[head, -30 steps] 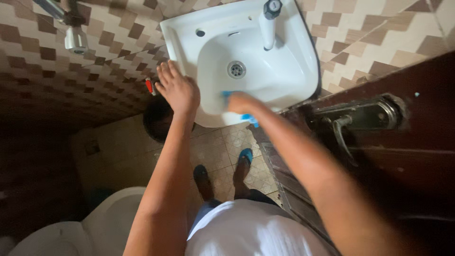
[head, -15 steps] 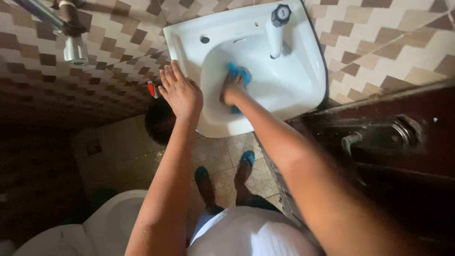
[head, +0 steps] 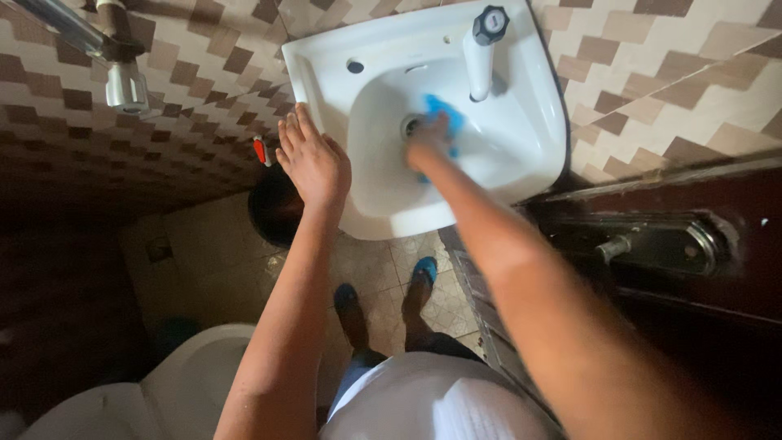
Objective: The person cleans a bathroom sink by applying cleaning powder from a cup and scrubbing the basin and surrounding surfaces with a blue cloth.
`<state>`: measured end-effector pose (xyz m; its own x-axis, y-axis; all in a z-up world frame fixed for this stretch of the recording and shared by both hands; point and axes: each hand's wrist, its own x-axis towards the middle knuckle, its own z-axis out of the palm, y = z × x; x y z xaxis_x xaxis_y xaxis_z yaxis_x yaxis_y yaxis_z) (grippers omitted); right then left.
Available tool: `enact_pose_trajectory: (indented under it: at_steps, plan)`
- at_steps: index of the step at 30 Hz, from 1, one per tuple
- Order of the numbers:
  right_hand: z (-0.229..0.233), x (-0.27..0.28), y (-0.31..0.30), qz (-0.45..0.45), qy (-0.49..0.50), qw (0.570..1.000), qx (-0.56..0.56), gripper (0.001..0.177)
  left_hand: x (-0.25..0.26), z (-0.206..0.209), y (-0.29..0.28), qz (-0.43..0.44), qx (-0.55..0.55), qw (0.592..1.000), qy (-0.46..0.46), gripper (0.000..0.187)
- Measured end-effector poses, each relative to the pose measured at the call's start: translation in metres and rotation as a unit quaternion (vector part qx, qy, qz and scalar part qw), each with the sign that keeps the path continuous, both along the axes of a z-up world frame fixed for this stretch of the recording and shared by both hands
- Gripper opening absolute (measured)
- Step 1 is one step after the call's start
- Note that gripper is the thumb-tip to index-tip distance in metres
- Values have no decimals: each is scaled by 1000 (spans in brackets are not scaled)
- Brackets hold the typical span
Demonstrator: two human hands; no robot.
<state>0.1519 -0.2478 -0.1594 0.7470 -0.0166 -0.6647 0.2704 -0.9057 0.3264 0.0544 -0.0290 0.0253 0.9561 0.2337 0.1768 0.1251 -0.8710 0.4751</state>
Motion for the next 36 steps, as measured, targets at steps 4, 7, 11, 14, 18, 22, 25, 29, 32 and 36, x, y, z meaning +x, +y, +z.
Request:
enact_pose_trajectory:
  at_steps: [4,7,11,14,18,22,25,29,32,36]
  plan:
    - [0,-5,77,-10,1,991,133,86,0,5,0,0,-1,1000,8,64]
    - [-22,-51,59,100,46,980,166,91,0,4,2,-8,9,1000,-1,64]
    - [-28,-64,-28,91,73,981,152,98,0,0,2,-9,-8,1000,-6,64]
    - [-15,-42,-64,-53,6,998,42,103,1,-3,2,-10,-15,1000,-7,65]
    - [-1,-7,-7,-50,-110,991,63,87,3,-5,4,-6,-13,1000,-2,64]
    - [3,15,71,26,-2,996,88,96,3,-4,4,-15,6,1000,-11,65]
    - [-33,-31,65,102,18,989,105,103,1,-4,2,-5,-12,1000,-18,64]
    - [-56,-52,-11,168,20,980,100,59,-1,-2,2,-8,-9,1000,-14,64]
    - [-48,-32,-48,84,-11,993,77,40,1,-3,0,-8,-3,1000,-20,64]
    - [-29,9,-46,-58,-160,982,84,23,2,-3,2,-6,-7,1000,-15,64]
